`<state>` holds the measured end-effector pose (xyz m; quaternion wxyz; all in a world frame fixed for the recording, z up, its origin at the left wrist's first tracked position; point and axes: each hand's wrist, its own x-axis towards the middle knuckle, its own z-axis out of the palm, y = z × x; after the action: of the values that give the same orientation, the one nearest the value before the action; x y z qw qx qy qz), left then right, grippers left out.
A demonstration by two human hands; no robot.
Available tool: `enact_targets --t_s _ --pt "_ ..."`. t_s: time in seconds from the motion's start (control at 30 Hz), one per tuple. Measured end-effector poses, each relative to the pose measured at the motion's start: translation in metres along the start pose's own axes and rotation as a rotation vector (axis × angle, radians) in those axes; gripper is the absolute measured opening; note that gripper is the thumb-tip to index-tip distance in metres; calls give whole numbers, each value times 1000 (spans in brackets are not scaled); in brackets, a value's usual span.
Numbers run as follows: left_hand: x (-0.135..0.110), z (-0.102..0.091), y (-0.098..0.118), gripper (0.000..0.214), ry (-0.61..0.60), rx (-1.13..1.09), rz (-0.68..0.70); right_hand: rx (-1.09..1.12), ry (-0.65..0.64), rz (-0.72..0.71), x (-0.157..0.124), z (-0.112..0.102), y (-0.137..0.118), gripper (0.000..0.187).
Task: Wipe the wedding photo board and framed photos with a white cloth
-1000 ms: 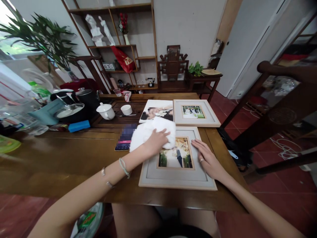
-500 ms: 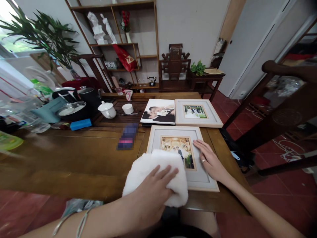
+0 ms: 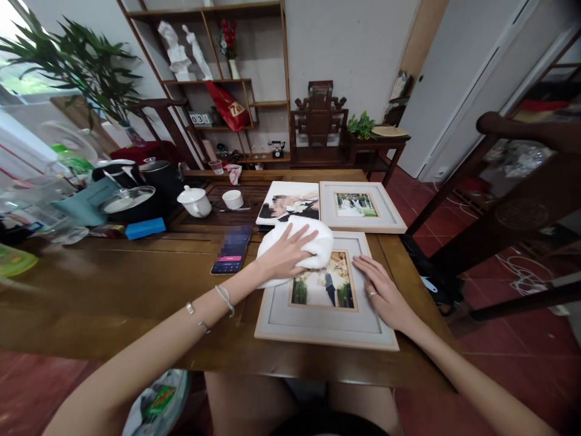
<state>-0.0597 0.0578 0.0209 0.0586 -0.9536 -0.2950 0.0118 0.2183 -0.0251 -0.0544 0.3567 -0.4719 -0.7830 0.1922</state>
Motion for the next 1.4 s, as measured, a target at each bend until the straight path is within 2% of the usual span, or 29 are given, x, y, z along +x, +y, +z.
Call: enact_targets --t_s 0.07,0.13,0.3,0.4,0.47,0.53,0.63,0.8,0.87,0.97,1.07,1.17,1.3,1.4 --pt "2 1 -1 31 -6 -11 0 0 -5 4 1 0 0 54" --pt "-3 2 6 31 -34 -48 14 -2 -6 -1 1 0 -1 53" --pt "-35 -6 53 37 -118 -210 100 -3 -15 -12 2 -1 0 53" --pt "-55 -13 85 40 -116 -295 169 -1 -19 -14 2 -1 0 53" --pt "-63 -14 97 40 -103 -316 190 0 -18 -8 2 -1 0 53" --pt "-65 -11 101 39 -91 -298 177 3 -20 -6 2 -1 -1 53" --pt "-56 1 91 35 -46 -175 68 4 -22 -17 1 -1 0 54" --pt "-27 14 52 26 64 55 -202 -1 -37 -18 0 -2 0 56" --pt "-16 13 34 24 56 84 -196 -2 -44 -12 0 -2 0 56" --pt "-7 9 13 27 9 45 -81 -1 -43 -11 0 -2 1 56" --pt "-8 3 12 28 -65 -32 -45 -2 -39 -15 0 -1 1 55" --pt "-21 -8 35 31 -137 -97 -31 -9 -35 -17 1 -1 0 56" --pt "-51 -29 85 37 -206 -244 -7 -16 -27 -8 1 -1 0 56" --pt "-74 -37 117 37 -223 -311 19 -24 -25 -4 1 -1 0 56"
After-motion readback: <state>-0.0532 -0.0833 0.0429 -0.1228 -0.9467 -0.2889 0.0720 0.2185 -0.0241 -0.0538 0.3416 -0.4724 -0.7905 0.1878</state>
